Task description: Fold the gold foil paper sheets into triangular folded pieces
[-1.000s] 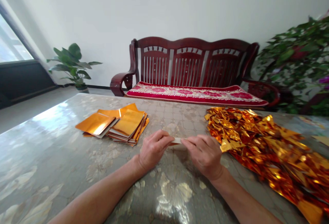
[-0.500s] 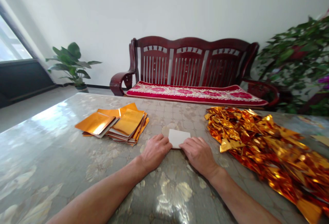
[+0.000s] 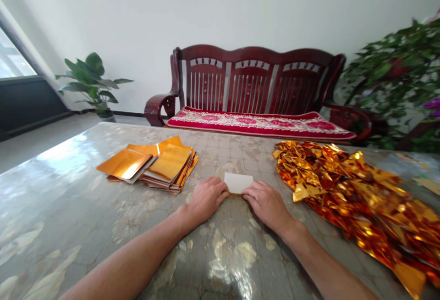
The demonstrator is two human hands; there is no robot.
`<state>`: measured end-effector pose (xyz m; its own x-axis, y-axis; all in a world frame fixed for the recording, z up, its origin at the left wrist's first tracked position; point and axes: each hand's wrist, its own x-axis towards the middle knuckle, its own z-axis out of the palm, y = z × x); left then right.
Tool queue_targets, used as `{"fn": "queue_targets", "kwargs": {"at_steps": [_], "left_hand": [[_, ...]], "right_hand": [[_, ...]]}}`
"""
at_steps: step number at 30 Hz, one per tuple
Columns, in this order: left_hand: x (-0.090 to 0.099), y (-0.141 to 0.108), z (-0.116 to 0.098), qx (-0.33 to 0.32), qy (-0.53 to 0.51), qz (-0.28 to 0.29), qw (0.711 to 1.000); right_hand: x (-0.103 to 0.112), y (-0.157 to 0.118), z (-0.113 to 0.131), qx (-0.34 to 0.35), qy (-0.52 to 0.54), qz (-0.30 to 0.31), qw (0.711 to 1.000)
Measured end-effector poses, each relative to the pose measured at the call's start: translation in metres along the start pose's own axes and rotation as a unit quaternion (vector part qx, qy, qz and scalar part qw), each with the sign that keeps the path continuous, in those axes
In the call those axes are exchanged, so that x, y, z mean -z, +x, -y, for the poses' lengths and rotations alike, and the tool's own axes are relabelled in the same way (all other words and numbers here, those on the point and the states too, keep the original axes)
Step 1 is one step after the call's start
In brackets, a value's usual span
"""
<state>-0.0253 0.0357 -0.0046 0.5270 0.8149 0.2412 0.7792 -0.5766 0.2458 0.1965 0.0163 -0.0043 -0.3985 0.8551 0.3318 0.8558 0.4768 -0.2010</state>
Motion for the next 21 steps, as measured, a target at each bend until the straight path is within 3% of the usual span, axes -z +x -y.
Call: {"fn": "queue_targets", "kwargs": {"at_steps": [6,12,21], "left_hand": [[0.001,0.003,0.0,0.032,-0.038,0.011,0.999],[0.004,0.003,-0.007,0.069,0.001,0.033,0.997],[0.004,0.006,-0.01,0.077,0.055,0.046,0.994]], "right_hand": [[0.002,0.0,-0.001,-0.027,0.014,0.008,1.0],[0.002,0.001,0.0,-0.063,0.029,0.027,0.997],[-0.001,0.002,-0.003,-0.055,-0.014,0.025,0.998]]}}
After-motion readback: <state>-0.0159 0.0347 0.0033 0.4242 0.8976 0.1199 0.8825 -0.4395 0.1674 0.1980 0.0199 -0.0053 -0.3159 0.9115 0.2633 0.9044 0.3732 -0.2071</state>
